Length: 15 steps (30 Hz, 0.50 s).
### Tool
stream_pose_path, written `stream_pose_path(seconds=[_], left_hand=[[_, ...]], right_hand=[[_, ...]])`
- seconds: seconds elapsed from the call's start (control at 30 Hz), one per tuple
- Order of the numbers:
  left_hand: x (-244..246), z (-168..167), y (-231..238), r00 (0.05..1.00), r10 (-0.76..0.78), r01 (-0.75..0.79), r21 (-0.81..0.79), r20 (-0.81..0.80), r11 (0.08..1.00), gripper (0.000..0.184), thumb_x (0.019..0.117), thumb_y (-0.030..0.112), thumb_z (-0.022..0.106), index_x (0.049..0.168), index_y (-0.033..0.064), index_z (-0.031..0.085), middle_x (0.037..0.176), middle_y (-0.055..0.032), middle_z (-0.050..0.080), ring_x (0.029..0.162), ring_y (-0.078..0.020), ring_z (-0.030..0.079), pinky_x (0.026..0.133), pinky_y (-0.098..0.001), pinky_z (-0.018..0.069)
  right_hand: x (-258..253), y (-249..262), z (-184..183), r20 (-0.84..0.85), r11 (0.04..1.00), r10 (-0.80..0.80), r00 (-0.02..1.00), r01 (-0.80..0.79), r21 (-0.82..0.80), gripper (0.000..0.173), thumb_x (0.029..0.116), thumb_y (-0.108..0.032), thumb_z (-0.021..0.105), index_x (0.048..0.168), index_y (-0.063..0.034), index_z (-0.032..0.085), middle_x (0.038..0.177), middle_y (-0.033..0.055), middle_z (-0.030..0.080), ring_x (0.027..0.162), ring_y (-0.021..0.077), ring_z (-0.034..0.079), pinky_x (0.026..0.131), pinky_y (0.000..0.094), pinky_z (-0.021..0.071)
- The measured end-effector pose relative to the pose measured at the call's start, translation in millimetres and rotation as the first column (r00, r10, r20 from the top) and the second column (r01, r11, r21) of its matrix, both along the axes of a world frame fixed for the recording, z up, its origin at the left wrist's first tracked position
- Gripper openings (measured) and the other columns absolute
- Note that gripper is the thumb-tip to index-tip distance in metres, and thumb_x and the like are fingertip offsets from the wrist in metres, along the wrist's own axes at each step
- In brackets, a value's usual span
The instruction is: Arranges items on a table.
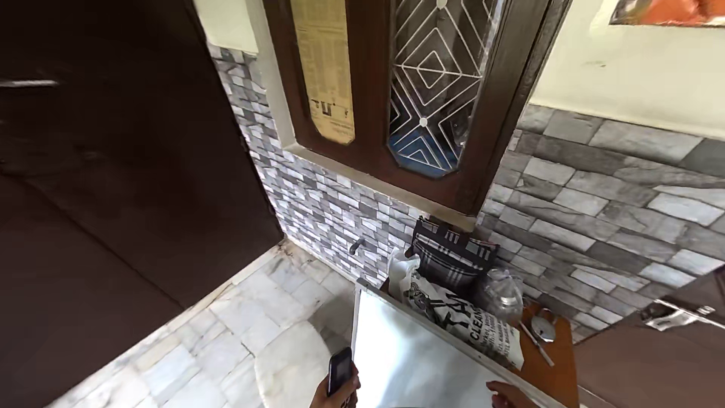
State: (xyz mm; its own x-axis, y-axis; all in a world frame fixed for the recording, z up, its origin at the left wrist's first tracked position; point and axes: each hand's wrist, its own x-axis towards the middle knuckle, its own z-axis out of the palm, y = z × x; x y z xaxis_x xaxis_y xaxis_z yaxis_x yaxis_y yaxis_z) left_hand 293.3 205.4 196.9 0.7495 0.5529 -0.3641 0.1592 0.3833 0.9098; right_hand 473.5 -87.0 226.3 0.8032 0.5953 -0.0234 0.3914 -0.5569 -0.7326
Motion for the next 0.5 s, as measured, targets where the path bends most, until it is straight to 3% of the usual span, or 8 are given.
stream_pose_path(seconds=[0.13,0.3,0.4,0.5], left_hand=[[3.6,5.4,41.8,0.999,-0.049,0.049,0.004,0.01,0.999,0.014,0.0958,-0.002,0.047,0.101,0.0063,0.056,0.076,0.0089,0.066,0.065,-0.0011,0.063,0.067,-0.0201,0.0559],[24.4,19.5,101.3,0.987,-0.153,0.152,0.023,0.051,0.988,0.014,0.0964,0.001,0.046,0.105,0.0065,0.056,0.082,0.0079,0.069,0.071,-0.002,0.065,0.07,-0.0204,0.0566],[38.3,27.1,125.7,0.975,-0.214,0.212,0.04,0.058,0.977,0.015,0.0971,0.001,0.045,0.105,0.0077,0.056,0.082,0.0086,0.069,0.068,-0.0007,0.065,0.065,-0.0183,0.055],[45.7,27.8,140.4,0.972,-0.228,0.225,0.064,0.06,0.972,0.016,0.0963,0.001,0.046,0.104,0.0081,0.057,0.084,0.0091,0.069,0.069,-0.0002,0.064,0.065,-0.0182,0.0546]], right_hand=[[23.8,50.1,14.8,0.129,0.995,-0.098,0.987,0.095,0.026,0.024,0.0963,-0.004,0.06,0.113,0.0086,0.072,0.104,0.0277,0.072,0.091,0.0418,0.072,0.084,0.0551,0.0574],[109.0,121.1,31.8,0.257,0.968,-0.252,0.933,0.243,0.066,0.035,0.0947,-0.01,0.066,0.125,0.0075,0.067,0.126,0.031,0.065,0.121,0.0505,0.059,0.104,0.063,0.0446],[167.7,156.3,38.0,0.252,0.938,-0.313,0.916,0.339,-0.068,0.047,0.096,-0.019,0.07,0.134,0.0066,0.062,0.137,0.0324,0.057,0.131,0.053,0.049,0.107,0.0672,0.0372],[196.6,182.9,43.6,0.251,0.89,-0.352,0.902,0.406,-0.207,0.048,0.0957,-0.026,0.072,0.13,0.0062,0.064,0.138,0.0322,0.056,0.133,0.052,0.048,0.107,0.0685,0.0342]])
